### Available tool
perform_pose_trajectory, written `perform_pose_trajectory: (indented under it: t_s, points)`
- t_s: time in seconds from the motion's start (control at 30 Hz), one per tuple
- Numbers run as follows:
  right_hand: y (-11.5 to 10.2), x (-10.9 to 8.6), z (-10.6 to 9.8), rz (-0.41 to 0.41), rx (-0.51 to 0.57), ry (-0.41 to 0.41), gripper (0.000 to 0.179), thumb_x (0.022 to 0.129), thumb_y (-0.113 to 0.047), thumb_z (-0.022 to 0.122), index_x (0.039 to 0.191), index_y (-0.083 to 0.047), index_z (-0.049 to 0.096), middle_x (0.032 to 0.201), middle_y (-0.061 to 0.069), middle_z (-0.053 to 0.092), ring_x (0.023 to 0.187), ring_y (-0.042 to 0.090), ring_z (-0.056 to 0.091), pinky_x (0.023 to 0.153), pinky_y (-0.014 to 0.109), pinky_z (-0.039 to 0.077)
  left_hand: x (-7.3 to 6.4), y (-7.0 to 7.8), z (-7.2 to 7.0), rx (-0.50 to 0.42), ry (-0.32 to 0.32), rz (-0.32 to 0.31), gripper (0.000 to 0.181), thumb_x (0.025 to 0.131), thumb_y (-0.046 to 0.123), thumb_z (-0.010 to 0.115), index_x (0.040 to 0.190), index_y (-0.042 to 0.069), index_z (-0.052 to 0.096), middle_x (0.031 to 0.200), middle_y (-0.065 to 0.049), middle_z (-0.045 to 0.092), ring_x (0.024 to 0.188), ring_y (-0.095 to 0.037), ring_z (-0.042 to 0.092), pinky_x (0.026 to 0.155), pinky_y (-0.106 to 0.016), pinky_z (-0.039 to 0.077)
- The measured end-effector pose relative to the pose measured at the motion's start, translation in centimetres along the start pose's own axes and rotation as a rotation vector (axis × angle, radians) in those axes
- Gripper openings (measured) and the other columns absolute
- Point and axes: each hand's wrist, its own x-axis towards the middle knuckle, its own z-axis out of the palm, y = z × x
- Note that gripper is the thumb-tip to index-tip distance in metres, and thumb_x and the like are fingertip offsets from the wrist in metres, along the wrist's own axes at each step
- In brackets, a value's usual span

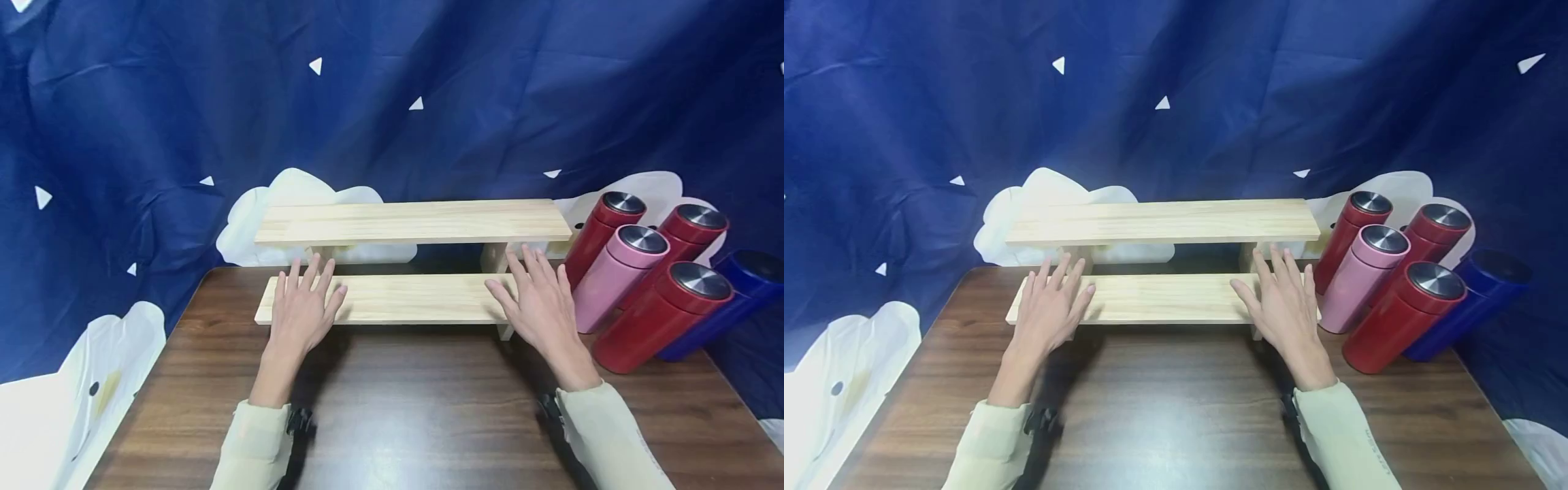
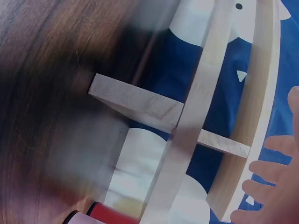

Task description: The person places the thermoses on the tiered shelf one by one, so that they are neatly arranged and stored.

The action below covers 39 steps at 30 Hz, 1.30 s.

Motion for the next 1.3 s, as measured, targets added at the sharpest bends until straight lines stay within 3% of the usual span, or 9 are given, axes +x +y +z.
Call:
perform_pose_trajectory:
  t_s: [0.23, 0.4, 0.67, 0.8, 0.93, 1.13, 1.3]
  points:
    - [0.2, -0.5, -0.6, 0.01, 0.199, 0.115, 0.065, 0.098, -0.045, 0.062, 0.147, -0.004, 0.05, 0.152, 0.023, 0.045, 0.138, 0.046, 0.039, 0.107, 0.068, 0.031, -0.3, -0.3, 0.3, -0.073, 0.054, 0.015, 0.065, 0.105, 0.057, 0.034, 0.156, 0.016, 0.041, 0.163, -0.015, 0.03, 0.151, -0.038, 0.017, 0.12, -0.057, 0.013]
    - [0.6, -0.7, -1.1, 0.061, 0.373, 0.151, 0.061, 0.099, -0.037, 0.064, 0.148, -0.004, 0.05, 0.149, 0.023, 0.048, 0.138, 0.045, 0.041, 0.11, 0.064, 0.031, -0.3, -1.0, 0.6, -0.127, 0.135, 0.034, 0.06, 0.104, 0.051, 0.046, 0.15, 0.012, 0.05, 0.157, -0.017, 0.04, 0.146, -0.038, 0.03, 0.115, -0.058, 0.026]
    - [1.2, -0.8, -2.3, 0.148, 0.489, 0.194, 0.056, 0.1, -0.031, 0.064, 0.148, -0.006, 0.051, 0.142, 0.025, 0.054, 0.13, 0.047, 0.05, 0.107, 0.062, 0.037, -0.3, -2.7, 1.3, -0.27, 0.21, 0.004, 0.054, 0.099, 0.041, 0.06, 0.142, 0.009, 0.058, 0.146, -0.018, 0.052, 0.132, -0.041, 0.046, 0.104, -0.061, 0.037]
    - [1.5, -0.7, -2.7, 0.161, 0.565, 0.235, 0.052, 0.099, -0.024, 0.066, 0.145, -0.003, 0.053, 0.136, 0.024, 0.059, 0.123, 0.042, 0.058, 0.105, 0.047, 0.045, -0.4, -3.8, 1.2, -0.308, 0.196, -0.051, 0.052, 0.098, 0.04, 0.061, 0.141, 0.01, 0.06, 0.142, -0.018, 0.055, 0.127, -0.042, 0.049, 0.101, -0.06, 0.038]
    - [1.9, -0.9, -3.0, 0.189, 0.588, 0.249, 0.05, 0.099, -0.022, 0.067, 0.144, -0.005, 0.054, 0.135, 0.019, 0.062, 0.12, 0.031, 0.061, 0.102, 0.028, 0.048, -0.7, -5.4, 0.8, -0.343, 0.194, -0.156, 0.047, 0.099, 0.037, 0.061, 0.138, 0.01, 0.062, 0.138, -0.018, 0.056, 0.124, -0.042, 0.048, 0.101, -0.06, 0.037]
    - [2.3, -1.2, -3.6, 0.243, 0.601, 0.262, 0.05, 0.098, -0.021, 0.067, 0.144, -0.008, 0.055, 0.137, 0.018, 0.061, 0.121, 0.026, 0.062, 0.099, 0.022, 0.048, -1.1, -7.2, 0.9, -0.399, 0.211, -0.268, 0.041, 0.098, 0.029, 0.063, 0.133, 0.007, 0.065, 0.133, -0.02, 0.058, 0.12, -0.043, 0.049, 0.099, -0.058, 0.038]
    - [2.7, -1.2, -4.0, 0.277, 0.598, 0.317, 0.047, 0.095, -0.018, 0.071, 0.14, -0.01, 0.06, 0.131, 0.018, 0.064, 0.106, 0.003, 0.061, 0.09, 0.016, 0.047, -1.2, -7.7, 1.2, -0.447, 0.222, -0.361, 0.035, 0.093, 0.023, 0.063, 0.124, 0.007, 0.07, 0.129, -0.02, 0.06, 0.117, -0.042, 0.052, 0.096, -0.058, 0.04]
